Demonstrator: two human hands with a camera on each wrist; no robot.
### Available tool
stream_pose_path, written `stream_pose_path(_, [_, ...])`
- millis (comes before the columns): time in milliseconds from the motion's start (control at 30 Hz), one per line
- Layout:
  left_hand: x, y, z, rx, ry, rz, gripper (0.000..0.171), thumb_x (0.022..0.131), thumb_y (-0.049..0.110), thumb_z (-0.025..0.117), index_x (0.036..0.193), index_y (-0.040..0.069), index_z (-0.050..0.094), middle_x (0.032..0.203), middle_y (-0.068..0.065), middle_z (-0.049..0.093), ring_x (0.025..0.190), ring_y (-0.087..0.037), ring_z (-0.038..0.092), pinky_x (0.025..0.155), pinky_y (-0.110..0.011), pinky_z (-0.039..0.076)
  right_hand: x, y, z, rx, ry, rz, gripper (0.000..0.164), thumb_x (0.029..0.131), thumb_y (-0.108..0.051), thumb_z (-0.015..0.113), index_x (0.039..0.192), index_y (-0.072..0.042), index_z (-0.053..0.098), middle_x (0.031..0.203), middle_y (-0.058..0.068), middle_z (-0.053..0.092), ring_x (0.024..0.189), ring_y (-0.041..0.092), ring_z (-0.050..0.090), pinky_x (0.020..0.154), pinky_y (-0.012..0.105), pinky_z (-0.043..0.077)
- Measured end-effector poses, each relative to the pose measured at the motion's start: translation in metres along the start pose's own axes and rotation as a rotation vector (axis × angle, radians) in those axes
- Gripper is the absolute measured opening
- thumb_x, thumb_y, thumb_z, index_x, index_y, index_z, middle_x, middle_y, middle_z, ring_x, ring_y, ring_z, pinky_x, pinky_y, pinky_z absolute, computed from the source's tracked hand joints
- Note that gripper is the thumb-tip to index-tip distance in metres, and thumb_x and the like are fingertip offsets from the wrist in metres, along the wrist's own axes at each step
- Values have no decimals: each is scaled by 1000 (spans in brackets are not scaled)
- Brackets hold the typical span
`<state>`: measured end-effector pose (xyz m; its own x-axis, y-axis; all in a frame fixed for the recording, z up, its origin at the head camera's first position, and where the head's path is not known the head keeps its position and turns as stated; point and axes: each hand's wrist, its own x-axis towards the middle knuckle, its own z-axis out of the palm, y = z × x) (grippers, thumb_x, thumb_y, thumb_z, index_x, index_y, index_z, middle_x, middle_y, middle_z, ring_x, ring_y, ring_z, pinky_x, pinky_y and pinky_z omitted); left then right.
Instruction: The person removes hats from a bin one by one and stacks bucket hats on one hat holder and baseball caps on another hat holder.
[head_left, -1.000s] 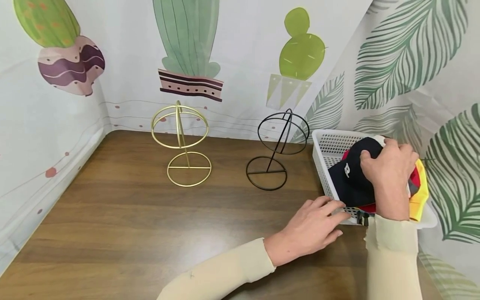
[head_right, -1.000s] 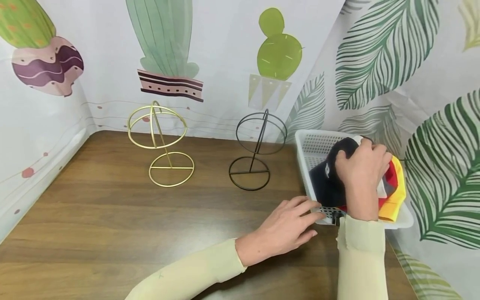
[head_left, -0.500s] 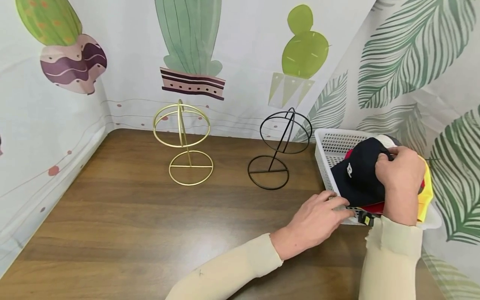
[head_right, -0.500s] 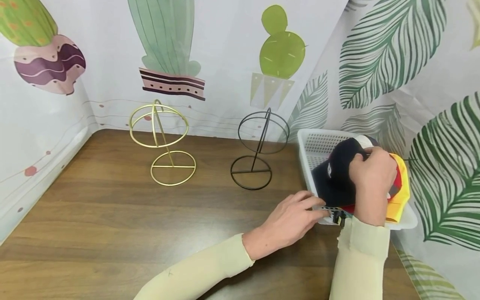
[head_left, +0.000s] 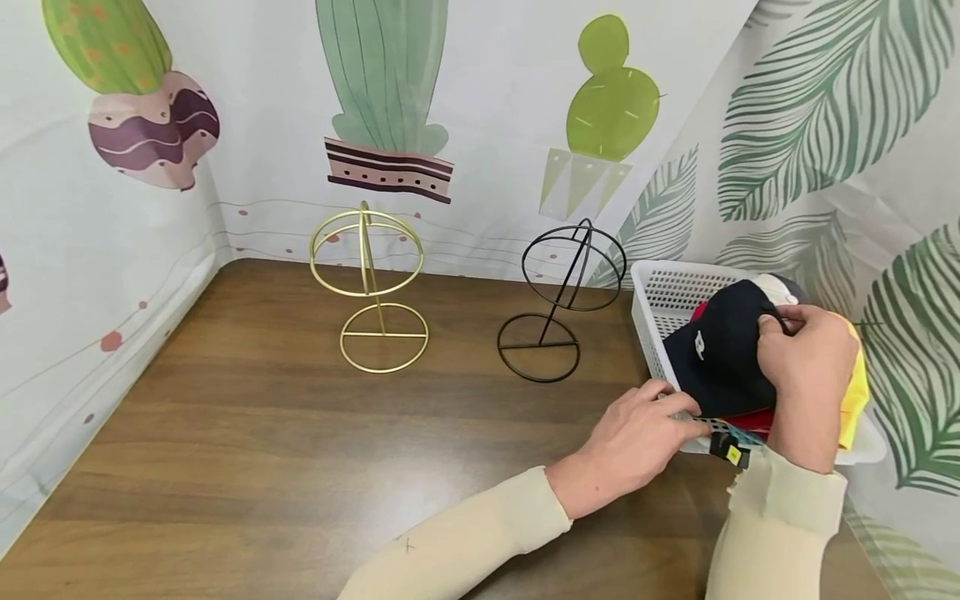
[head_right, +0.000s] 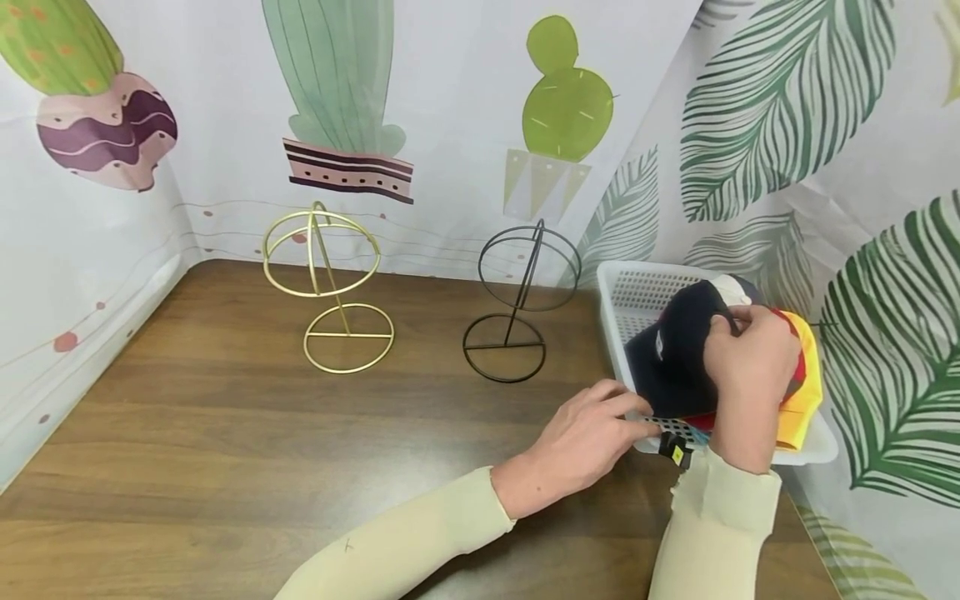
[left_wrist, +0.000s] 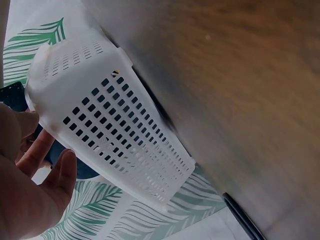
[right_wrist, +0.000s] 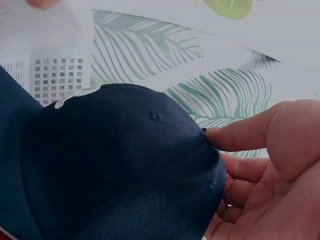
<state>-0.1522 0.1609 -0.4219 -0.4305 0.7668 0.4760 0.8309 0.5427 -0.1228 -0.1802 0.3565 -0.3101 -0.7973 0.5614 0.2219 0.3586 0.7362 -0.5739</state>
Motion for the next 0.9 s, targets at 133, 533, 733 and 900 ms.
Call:
stream_pose_path(133, [1,0,1,-2,9,0,39,107,18,60,133,45,72,134,19,63,125,-10,52,111,-21,38,0,-2,1,-11,6,11,49,107,-29,48,139,4,65,131,27,67,133,46,52,107,56,40])
stream_pose_path(533, [0,-3,3,-52,32,-12,36,107,19,62,130,44,74,132,19,64,124,-8,52,106,-18,42,1,-5,2,-11,47,-15,44,105,-29,51,129,2,71,124,23,71,124,43,59,83,42,41])
stream_pose_path(733, [0,-4,3,-87,37,-14,35,107,18,62,128,42,76,131,19,65,124,-8,53,110,-17,38,-3,-7,3,35,71,7,41,104,-28,53,129,-2,72,111,13,68,106,28,60,77,32,39])
stream_pose_path(900, [0,-4,3,-140,38,-28,32,108,20,62,126,41,77,129,19,65,124,-7,52,111,-15,36,-7,-10,0,61,127,-2,36,103,-28,57,124,-4,74,93,-7,58,85,3,46,75,26,37])
